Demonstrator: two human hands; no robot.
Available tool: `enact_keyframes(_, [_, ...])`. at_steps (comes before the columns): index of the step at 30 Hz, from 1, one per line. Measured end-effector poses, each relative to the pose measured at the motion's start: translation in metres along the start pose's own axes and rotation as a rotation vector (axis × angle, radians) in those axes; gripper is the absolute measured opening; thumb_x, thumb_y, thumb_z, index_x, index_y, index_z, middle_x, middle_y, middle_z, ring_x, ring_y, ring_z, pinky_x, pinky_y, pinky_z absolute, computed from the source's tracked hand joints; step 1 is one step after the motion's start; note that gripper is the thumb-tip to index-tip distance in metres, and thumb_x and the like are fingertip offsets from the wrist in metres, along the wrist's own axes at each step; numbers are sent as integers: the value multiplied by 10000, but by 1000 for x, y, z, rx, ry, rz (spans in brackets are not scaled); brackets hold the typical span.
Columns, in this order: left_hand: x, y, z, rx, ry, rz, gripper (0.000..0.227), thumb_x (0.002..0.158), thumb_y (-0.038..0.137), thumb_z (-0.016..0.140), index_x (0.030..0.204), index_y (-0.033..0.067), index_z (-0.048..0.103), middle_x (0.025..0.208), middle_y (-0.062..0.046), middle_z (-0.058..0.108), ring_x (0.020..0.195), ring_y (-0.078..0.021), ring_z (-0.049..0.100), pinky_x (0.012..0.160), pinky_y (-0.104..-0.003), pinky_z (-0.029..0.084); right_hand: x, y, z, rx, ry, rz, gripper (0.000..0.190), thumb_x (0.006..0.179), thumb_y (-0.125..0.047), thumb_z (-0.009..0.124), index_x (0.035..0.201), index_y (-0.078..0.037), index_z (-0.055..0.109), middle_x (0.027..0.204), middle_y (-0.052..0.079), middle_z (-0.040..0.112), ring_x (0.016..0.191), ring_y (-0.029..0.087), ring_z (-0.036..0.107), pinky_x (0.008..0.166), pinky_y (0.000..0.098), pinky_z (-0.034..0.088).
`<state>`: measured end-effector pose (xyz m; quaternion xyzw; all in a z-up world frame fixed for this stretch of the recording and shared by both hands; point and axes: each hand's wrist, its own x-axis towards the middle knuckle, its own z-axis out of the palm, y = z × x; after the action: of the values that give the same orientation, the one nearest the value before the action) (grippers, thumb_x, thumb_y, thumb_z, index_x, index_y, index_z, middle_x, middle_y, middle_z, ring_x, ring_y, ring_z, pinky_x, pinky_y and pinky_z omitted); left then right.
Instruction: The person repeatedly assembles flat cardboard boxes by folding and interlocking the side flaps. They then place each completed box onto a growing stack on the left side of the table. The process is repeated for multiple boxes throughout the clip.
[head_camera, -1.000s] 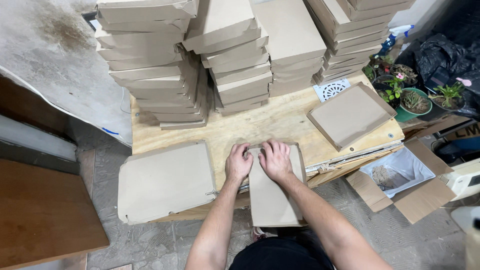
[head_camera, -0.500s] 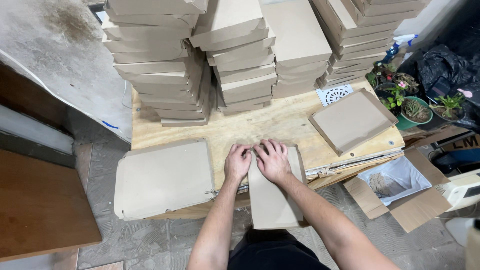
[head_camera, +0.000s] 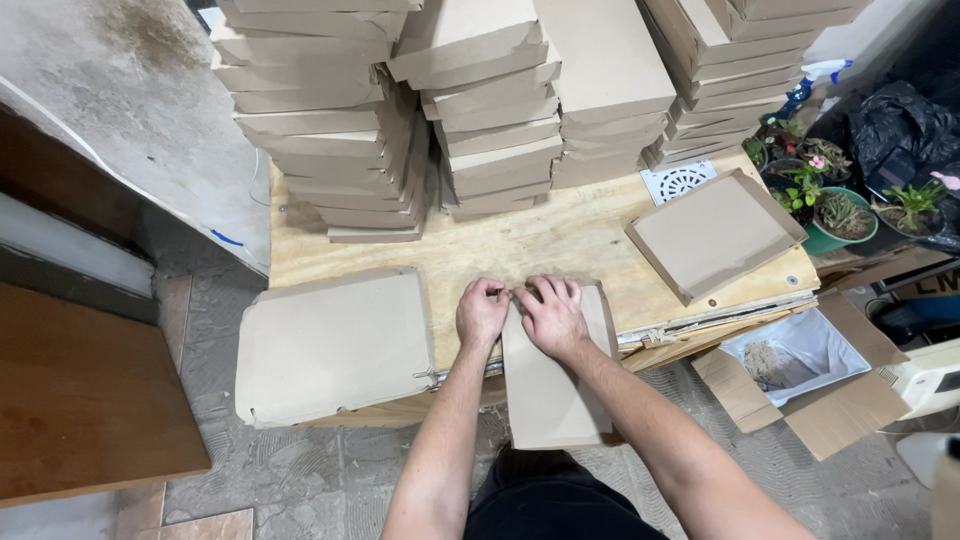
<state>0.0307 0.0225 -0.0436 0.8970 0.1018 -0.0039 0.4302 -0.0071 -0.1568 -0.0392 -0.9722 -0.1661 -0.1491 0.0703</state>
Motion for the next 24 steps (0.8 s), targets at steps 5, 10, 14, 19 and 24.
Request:
enact_keyframes(5, [7,-2,0,-24,18,-31,210,982,406,792,1096,229,789,1122,-18,794,1216,-280,787,1054,-470,651,3,1,3,-8,5,22,472,1021,-376,648,1493,-373,661,1450,-10,614,1500,226,501,1260,592,334])
enact_keyframes(10, [10,-11,-1,-58,14,-58,215,1021,384,754,1103,186,774,1143,-56,815,1230,-319,782,1058,-496,641,5,2,6,-2,11,43,520,1018,-367,653,1538,-369,638,1436,5,625,1469,221,533,1264,574,348])
enact_keyframes(14, [-10,-22,-13,-144,76,78,206,1033,344,767,1097,148,757,1109,-85,792,1082,-296,816,921,-437,680,3,0,3,0,6,53,518,1024,-356,650,1542,-370,639,1426,6,632,1455,221,542,1270,560,346])
enact_keyframes(19, [-25,-30,-24,-313,93,170,223,1075,263,777,1181,67,758,1119,-118,755,948,-243,829,778,-348,692,4,0,2,12,-45,75,555,1023,-336,650,1574,-381,610,1419,9,630,1449,231,554,1278,571,352])
enact_keyframes(24, [-11,-43,-22,-645,130,78,323,1100,220,777,1332,-3,753,1208,-178,759,975,-233,814,873,-344,709,9,34,20,-20,-64,175,326,1175,-360,560,1469,-428,681,1240,-59,724,1288,167,657,1197,476,435])
